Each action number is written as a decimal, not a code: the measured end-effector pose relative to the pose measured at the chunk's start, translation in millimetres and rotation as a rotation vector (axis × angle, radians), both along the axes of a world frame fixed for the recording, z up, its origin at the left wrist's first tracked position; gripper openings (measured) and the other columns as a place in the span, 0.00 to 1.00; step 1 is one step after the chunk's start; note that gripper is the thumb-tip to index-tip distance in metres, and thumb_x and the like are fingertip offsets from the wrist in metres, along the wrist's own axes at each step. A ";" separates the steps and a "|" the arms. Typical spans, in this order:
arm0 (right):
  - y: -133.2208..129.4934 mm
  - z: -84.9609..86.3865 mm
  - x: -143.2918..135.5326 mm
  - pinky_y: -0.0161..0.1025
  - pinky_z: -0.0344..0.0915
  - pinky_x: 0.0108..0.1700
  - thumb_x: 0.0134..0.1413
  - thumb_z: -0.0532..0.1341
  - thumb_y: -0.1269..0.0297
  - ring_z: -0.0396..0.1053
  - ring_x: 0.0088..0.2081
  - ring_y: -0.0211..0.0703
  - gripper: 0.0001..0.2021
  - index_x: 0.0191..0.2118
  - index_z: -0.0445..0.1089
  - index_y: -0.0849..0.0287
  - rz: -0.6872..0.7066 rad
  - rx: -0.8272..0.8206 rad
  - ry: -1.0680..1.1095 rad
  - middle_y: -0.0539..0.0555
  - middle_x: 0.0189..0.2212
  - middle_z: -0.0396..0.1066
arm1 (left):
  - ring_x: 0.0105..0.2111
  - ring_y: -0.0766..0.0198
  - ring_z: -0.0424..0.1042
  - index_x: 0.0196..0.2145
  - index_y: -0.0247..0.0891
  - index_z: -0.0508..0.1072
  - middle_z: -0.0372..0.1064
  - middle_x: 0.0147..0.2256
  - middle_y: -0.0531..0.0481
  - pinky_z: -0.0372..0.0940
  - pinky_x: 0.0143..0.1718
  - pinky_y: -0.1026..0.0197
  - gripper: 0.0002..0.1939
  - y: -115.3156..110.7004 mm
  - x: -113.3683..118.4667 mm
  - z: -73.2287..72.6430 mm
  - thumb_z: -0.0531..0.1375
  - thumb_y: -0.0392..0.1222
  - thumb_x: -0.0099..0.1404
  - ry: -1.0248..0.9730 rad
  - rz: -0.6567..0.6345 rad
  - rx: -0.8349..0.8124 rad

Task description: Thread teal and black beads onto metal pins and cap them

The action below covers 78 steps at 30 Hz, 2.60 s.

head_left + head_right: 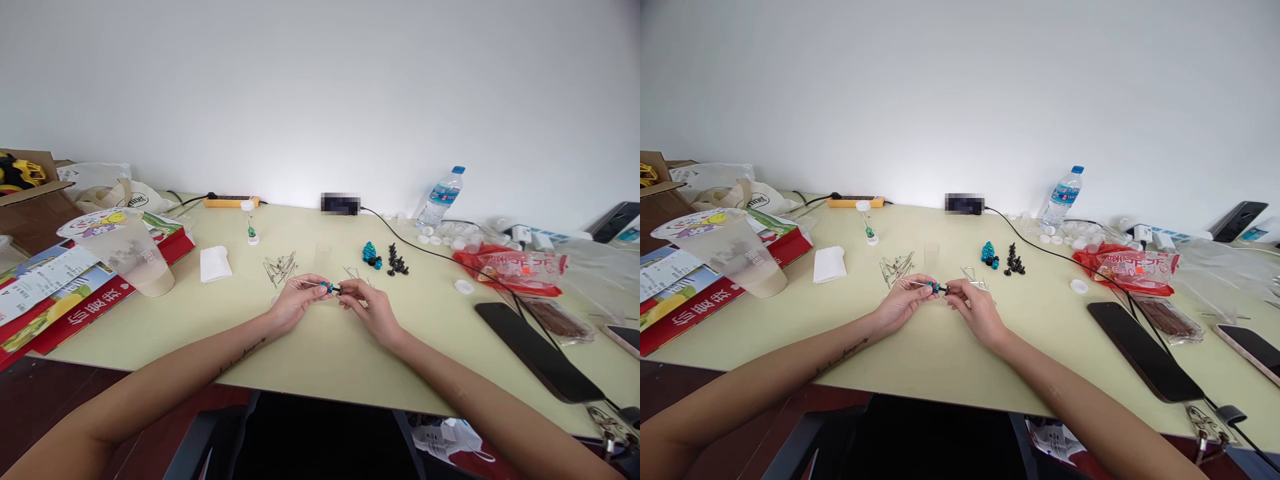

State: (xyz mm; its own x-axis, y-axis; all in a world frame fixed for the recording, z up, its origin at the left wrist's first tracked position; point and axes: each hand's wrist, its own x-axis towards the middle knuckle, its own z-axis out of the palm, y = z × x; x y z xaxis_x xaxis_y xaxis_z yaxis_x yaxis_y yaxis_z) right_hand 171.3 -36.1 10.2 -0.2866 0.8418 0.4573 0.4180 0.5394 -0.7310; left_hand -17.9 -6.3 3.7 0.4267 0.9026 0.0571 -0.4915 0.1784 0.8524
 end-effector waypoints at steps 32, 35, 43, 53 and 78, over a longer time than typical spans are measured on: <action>8.9 -0.1 9.6 0.38 0.71 0.31 0.57 0.56 0.62 0.70 0.28 0.39 0.08 0.42 0.62 0.56 -0.081 0.050 0.066 0.52 0.29 0.69 | 0.33 0.62 0.73 0.33 0.32 0.75 0.74 0.32 0.47 0.65 0.45 0.57 0.13 9.9 19.0 0.9 0.68 0.37 0.48 -0.040 0.035 0.009; 9.4 -1.0 9.3 0.38 0.72 0.31 0.56 0.58 0.61 0.70 0.30 0.39 0.10 0.43 0.63 0.56 -0.063 0.074 0.049 0.52 0.30 0.69 | 0.33 0.63 0.73 0.33 0.33 0.75 0.74 0.32 0.47 0.65 0.45 0.57 0.13 8.1 16.1 0.6 0.68 0.37 0.47 -0.040 0.032 0.000; 8.4 -1.4 8.7 0.40 0.72 0.34 0.57 0.56 0.61 0.71 0.31 0.41 0.09 0.44 0.63 0.56 -0.065 0.073 0.019 0.53 0.32 0.70 | 0.33 0.62 0.74 0.33 0.32 0.75 0.74 0.32 0.47 0.64 0.46 0.57 0.13 5.4 13.0 0.1 0.69 0.37 0.47 -0.045 0.032 -0.012; 10.6 -1.5 9.5 0.37 0.71 0.30 0.57 0.56 0.61 0.71 0.29 0.40 0.09 0.43 0.64 0.56 -0.066 0.075 0.015 0.53 0.31 0.70 | 0.34 0.62 0.74 0.34 0.32 0.75 0.74 0.33 0.47 0.65 0.46 0.57 0.14 6.6 12.8 -1.5 0.68 0.36 0.47 -0.048 0.024 -0.013; 11.4 -0.9 8.4 0.39 0.71 0.38 0.57 0.57 0.62 0.71 0.34 0.41 0.09 0.44 0.65 0.55 -0.081 0.095 -0.033 0.53 0.33 0.70 | 0.33 0.63 0.74 0.33 0.31 0.75 0.74 0.32 0.46 0.66 0.46 0.58 0.14 8.9 12.2 -0.8 0.69 0.35 0.47 -0.057 0.023 -0.071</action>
